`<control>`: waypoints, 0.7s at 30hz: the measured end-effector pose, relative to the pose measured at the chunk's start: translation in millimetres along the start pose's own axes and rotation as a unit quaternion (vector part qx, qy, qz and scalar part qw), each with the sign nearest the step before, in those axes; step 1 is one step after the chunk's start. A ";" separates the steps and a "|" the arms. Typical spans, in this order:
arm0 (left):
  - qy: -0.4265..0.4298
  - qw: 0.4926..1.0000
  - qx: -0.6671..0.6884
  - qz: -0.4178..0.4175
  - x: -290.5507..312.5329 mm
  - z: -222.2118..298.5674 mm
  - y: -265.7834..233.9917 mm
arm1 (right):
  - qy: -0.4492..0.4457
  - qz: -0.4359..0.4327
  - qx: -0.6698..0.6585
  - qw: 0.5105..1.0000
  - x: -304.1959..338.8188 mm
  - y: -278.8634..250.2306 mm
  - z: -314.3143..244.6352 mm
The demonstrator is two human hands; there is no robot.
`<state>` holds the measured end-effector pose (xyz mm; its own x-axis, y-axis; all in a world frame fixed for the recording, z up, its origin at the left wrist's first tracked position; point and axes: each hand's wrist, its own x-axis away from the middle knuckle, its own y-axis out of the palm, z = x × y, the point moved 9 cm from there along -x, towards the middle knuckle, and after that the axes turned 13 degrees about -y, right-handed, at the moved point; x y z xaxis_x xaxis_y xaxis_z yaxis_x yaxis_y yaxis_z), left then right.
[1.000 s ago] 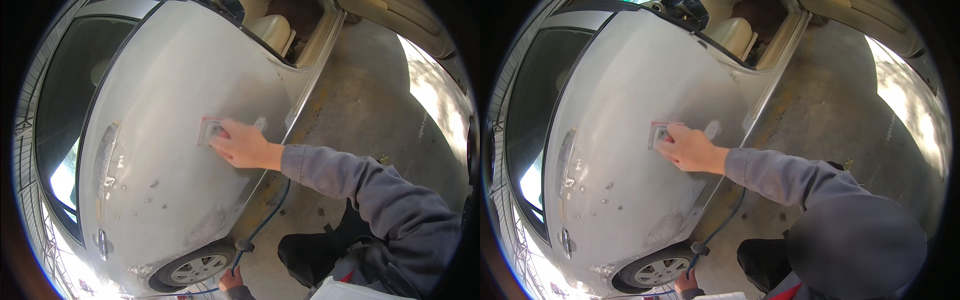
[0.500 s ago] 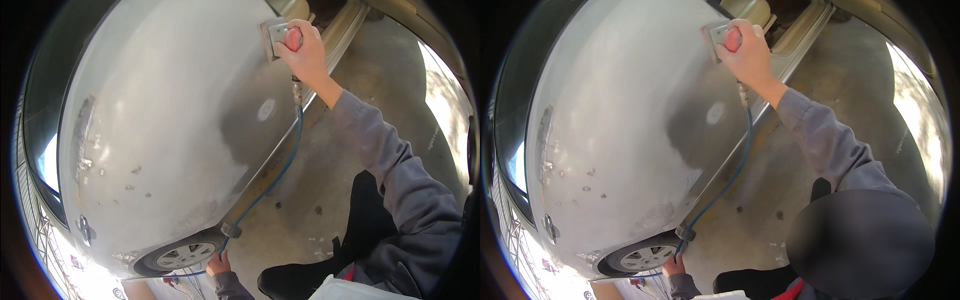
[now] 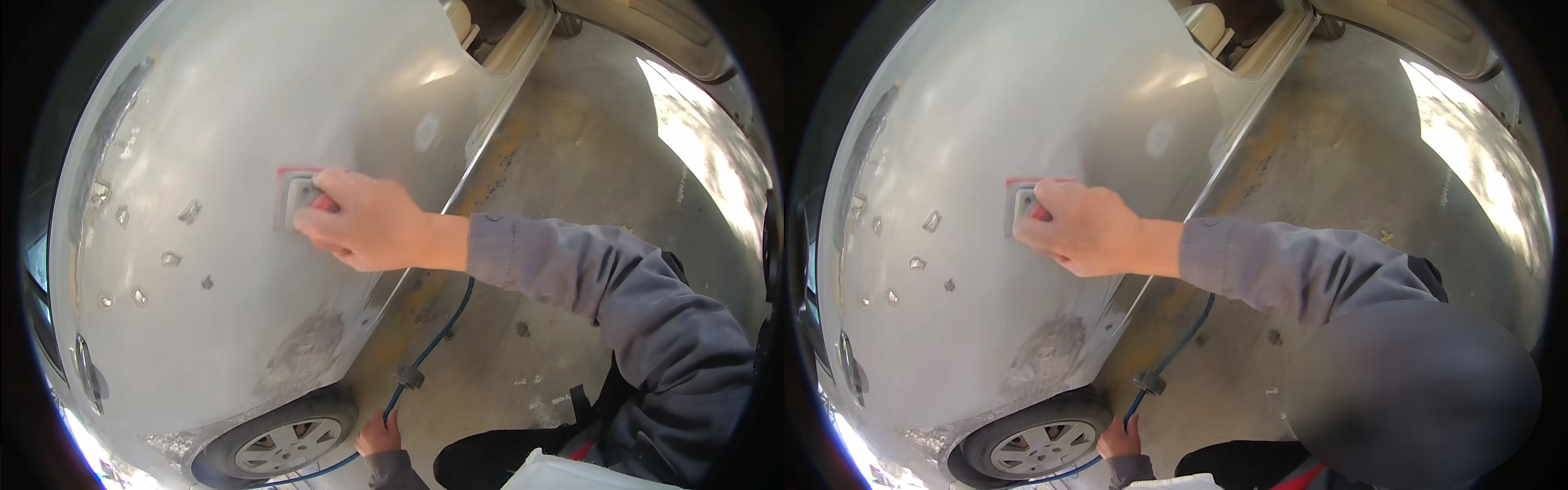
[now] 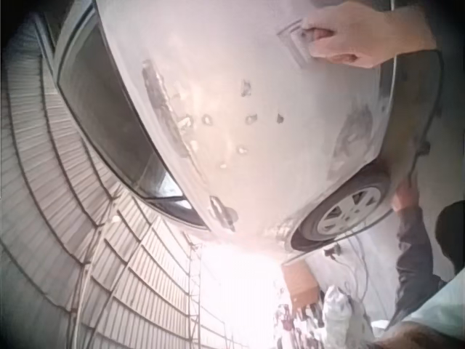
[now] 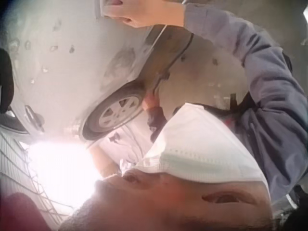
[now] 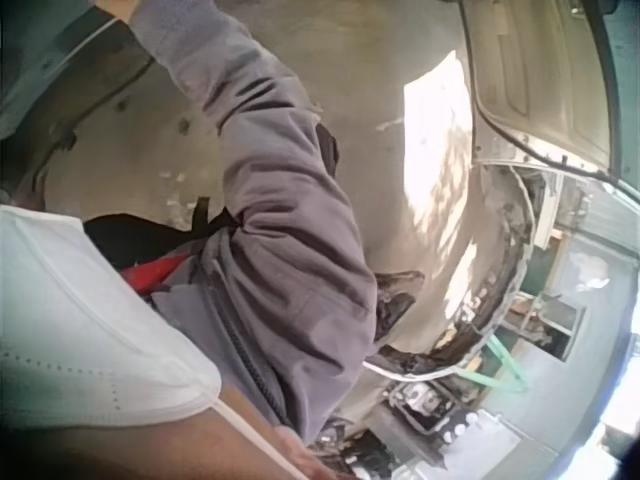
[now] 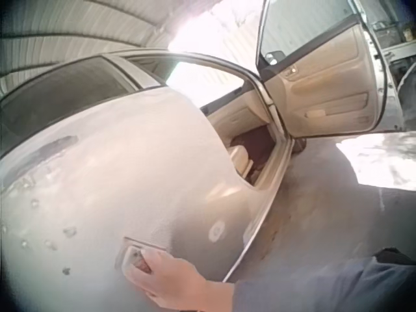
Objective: The person sands the exterior surface of a silver car door using a pneumatic sanding block. The person moves the sander across the door panel, around the door handle, and along the edges, generating dust as the surface is abraded.
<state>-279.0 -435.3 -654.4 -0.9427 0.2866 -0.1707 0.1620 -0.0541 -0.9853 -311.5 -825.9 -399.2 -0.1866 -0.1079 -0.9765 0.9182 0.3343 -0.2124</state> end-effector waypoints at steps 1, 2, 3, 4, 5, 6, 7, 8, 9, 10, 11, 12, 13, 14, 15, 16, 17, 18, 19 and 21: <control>0.004 1.000 0.001 0.000 1.0 -3.3 -3.7 | 0.006 -0.010 -0.013 1.000 0.1 0.2 0.2; 0.010 1.000 0.003 -0.001 0.7 -4.5 -5.6 | 0.014 -0.021 -0.023 0.999 3.6 -2.6 5.6; 0.016 1.000 0.005 -0.003 -0.5 0.5 -4.4 | 0.039 0.000 0.002 0.999 8.3 -14.4 20.2; 0.011 1.000 0.014 0.003 0.0 4.3 -5.0 | 0.064 0.023 0.019 0.998 12.7 -22.8 37.2; 0.004 1.000 0.020 0.006 2.8 7.1 -6.7 | 0.094 0.046 0.033 0.994 20.0 -30.4 56.2; -0.004 1.000 0.026 0.009 6.1 10.7 -8.2 | 0.082 0.063 0.063 0.993 25.5 -38.4 73.9; -0.006 1.000 -0.003 0.007 8.0 16.0 -9.5 | 0.070 0.083 0.091 0.990 29.9 -47.2 96.1; -0.010 0.999 -0.032 0.006 9.0 22.4 -11.2 | 0.099 0.096 0.098 0.986 32.3 -60.3 117.2; -0.015 0.998 -0.062 0.005 10.5 29.1 -14.4 | 0.128 0.108 0.104 0.980 35.1 -73.7 138.6; -0.024 0.998 -0.046 0.022 14.0 30.9 -27.0 | 0.199 0.113 0.081 0.970 39.8 -85.7 160.9; -0.021 0.999 -0.022 0.037 12.8 40.2 -36.9 | 0.236 0.152 0.091 0.955 51.4 -107.2 190.5; -0.016 0.998 0.001 0.053 11.1 51.2 -45.6 | 0.273 0.190 0.102 0.937 65.8 -129.0 220.5; -0.023 0.998 0.001 0.059 11.7 56.4 -54.6 | 0.285 0.213 0.096 0.930 79.6 -138.8 240.8; -0.028 0.998 0.003 0.064 11.3 64.4 -61.3 | 0.296 0.234 0.093 0.922 94.4 -149.8 259.9; -0.035 0.997 0.005 0.067 13.4 67.8 -67.4 | 0.309 0.253 0.088 0.913 105.5 -151.4 269.8; -0.048 0.998 -0.014 0.045 14.0 64.1 -65.9 | 0.306 0.241 0.094 0.916 104.2 -142.0 264.4; -0.054 0.997 -0.025 0.045 14.7 64.0 -67.3 | 0.302 0.229 0.103 0.920 100.6 -131.2 249.3; -0.058 0.997 -0.036 0.045 15.1 66.0 -67.8 | 0.299 0.216 0.113 0.923 96.6 -120.7 233.3; -0.058 0.997 -0.041 0.044 13.6 73.6 -64.4 | 0.270 0.209 0.105 0.934 83.6 -112.3 217.0; -0.077 0.995 -0.066 0.023 11.4 69.1 -56.5 | 0.215 0.173 0.050 0.960 53.3 -83.2 165.3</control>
<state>-319.1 -495.1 -600.3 -0.9653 0.1370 -0.2223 0.2327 0.0651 -0.9704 -340.1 -1014.3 -427.5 0.0286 0.3962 -0.9177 0.9760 0.1871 0.1112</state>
